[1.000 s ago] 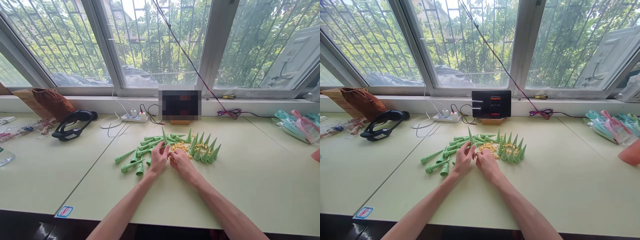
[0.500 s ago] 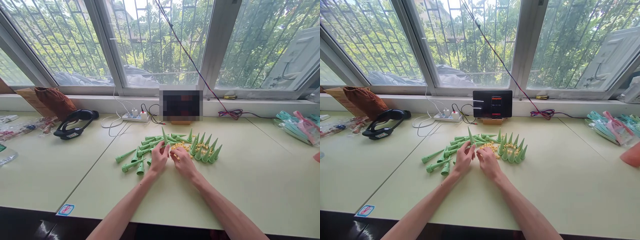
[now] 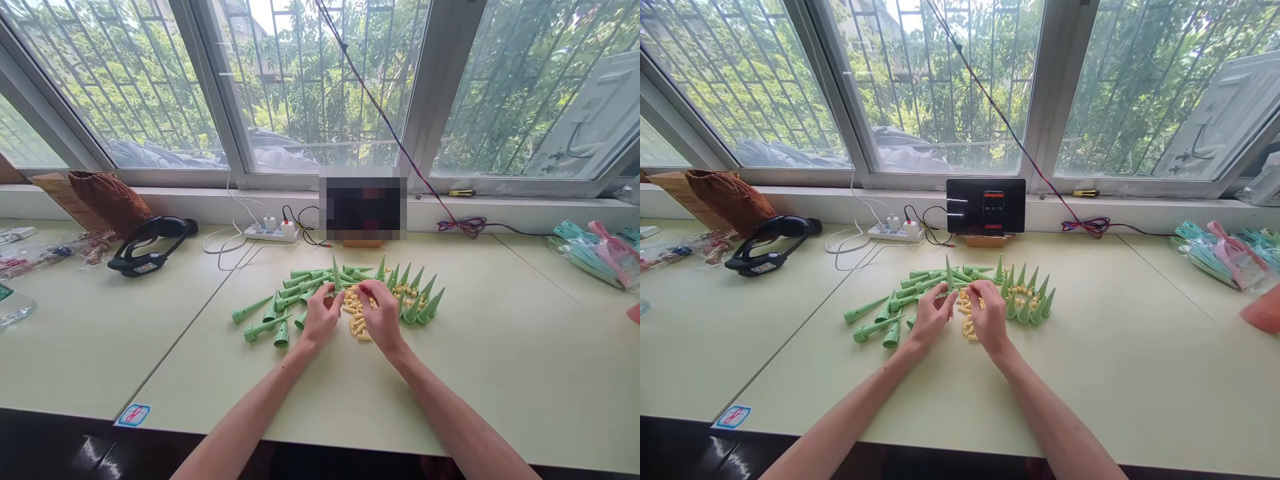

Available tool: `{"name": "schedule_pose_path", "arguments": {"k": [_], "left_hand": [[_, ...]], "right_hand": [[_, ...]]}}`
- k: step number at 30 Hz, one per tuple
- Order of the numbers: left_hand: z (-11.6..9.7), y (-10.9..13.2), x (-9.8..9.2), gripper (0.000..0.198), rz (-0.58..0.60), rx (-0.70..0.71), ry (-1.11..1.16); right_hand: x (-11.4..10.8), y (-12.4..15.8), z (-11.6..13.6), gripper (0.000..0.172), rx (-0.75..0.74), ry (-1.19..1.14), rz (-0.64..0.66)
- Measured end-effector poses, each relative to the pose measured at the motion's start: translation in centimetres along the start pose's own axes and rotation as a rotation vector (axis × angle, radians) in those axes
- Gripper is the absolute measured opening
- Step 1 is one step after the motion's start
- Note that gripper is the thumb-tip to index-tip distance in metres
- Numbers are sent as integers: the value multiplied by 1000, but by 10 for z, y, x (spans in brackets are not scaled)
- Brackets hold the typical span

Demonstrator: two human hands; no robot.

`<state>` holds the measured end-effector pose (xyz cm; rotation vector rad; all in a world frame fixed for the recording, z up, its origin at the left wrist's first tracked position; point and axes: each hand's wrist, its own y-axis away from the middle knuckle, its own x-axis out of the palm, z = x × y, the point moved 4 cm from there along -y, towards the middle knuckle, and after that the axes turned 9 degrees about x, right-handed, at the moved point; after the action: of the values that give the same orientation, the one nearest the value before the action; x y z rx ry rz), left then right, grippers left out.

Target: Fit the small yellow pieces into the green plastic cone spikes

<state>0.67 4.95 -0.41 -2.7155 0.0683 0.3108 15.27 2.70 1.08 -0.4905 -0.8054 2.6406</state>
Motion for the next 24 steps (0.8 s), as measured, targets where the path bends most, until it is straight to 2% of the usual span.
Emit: {"name": "schedule_pose_path", "arguments": {"k": [8, 24], "left_hand": [[1, 2, 2, 33, 41, 18, -47], [1, 2, 2, 33, 44, 38, -100]], "right_hand": [[3, 1, 0, 12, -11, -15, 15], [5, 3, -3, 12, -10, 13, 53]]}}
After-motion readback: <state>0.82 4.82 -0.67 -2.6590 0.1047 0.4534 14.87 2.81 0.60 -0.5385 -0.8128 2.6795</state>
